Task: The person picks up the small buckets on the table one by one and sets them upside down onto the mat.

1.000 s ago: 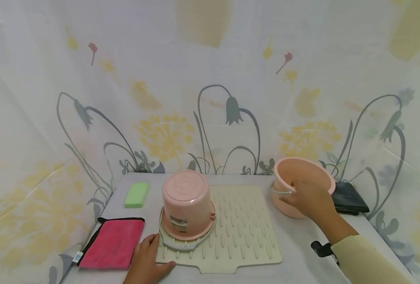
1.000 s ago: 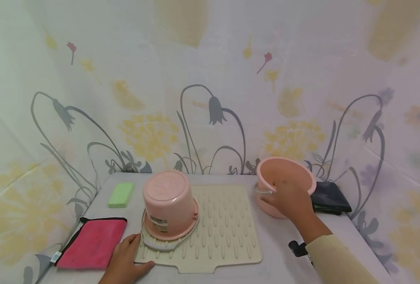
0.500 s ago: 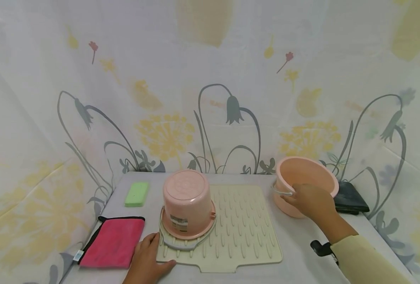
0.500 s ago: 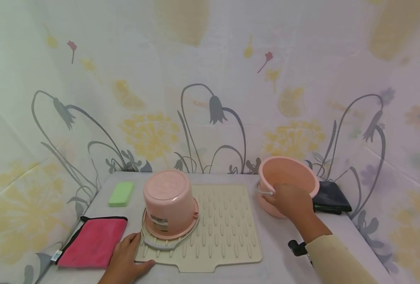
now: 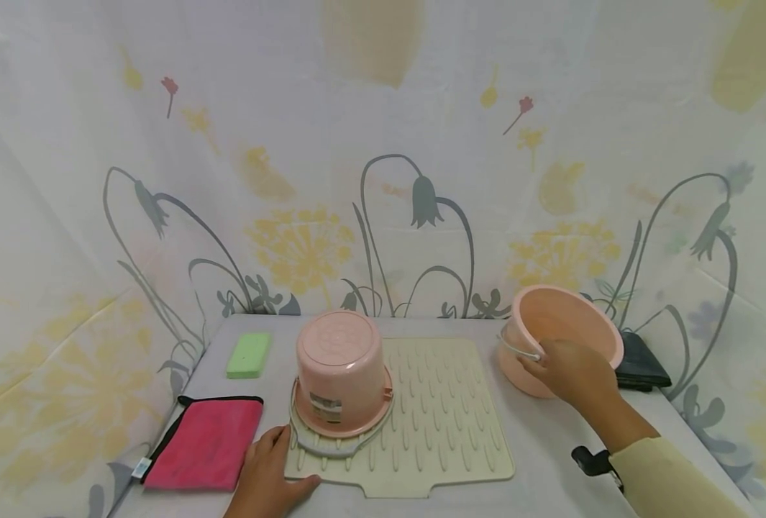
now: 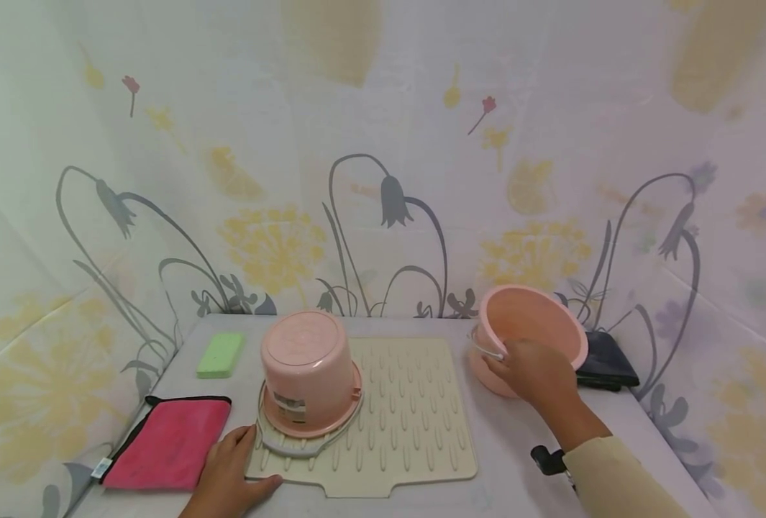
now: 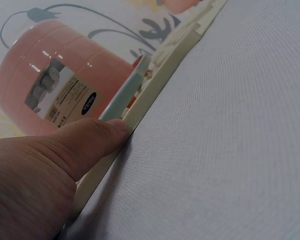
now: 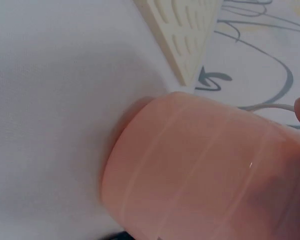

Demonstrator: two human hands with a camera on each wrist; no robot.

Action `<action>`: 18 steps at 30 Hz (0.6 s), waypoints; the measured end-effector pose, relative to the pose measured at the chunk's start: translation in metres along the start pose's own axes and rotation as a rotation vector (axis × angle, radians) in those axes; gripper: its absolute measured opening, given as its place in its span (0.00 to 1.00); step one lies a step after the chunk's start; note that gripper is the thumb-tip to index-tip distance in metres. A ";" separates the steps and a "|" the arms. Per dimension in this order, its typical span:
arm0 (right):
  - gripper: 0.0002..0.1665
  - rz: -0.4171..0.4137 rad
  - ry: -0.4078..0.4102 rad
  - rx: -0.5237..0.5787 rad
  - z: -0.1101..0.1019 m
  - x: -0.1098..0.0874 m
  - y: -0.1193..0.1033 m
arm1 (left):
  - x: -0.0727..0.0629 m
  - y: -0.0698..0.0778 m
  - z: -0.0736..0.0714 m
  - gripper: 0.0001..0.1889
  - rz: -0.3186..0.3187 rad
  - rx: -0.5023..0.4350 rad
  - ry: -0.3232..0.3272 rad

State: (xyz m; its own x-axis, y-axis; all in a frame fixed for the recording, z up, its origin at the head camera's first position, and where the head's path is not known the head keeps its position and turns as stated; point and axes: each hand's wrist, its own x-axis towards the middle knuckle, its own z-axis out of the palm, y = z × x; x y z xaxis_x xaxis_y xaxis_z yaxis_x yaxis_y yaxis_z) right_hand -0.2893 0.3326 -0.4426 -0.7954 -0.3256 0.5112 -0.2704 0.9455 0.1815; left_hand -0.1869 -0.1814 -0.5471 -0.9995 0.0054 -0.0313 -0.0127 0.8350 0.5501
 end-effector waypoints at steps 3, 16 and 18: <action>0.34 -0.072 0.120 -0.005 0.002 -0.002 -0.001 | 0.000 0.001 0.000 0.59 0.000 0.000 0.000; 0.34 0.125 0.096 0.153 -0.015 -0.004 -0.026 | 0.000 0.003 0.000 0.60 -0.007 0.002 -0.010; 0.34 0.164 0.100 0.185 -0.018 -0.007 -0.033 | -0.001 0.003 0.000 0.60 -0.006 0.002 -0.005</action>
State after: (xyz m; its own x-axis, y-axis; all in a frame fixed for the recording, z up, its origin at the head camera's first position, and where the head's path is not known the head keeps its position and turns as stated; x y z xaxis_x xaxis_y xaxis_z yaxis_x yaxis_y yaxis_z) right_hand -0.2653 0.3038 -0.4365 -0.7818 -0.1583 0.6031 -0.2443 0.9677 -0.0626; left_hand -0.1864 -0.1791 -0.5450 -0.9992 0.0034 -0.0390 -0.0185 0.8363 0.5480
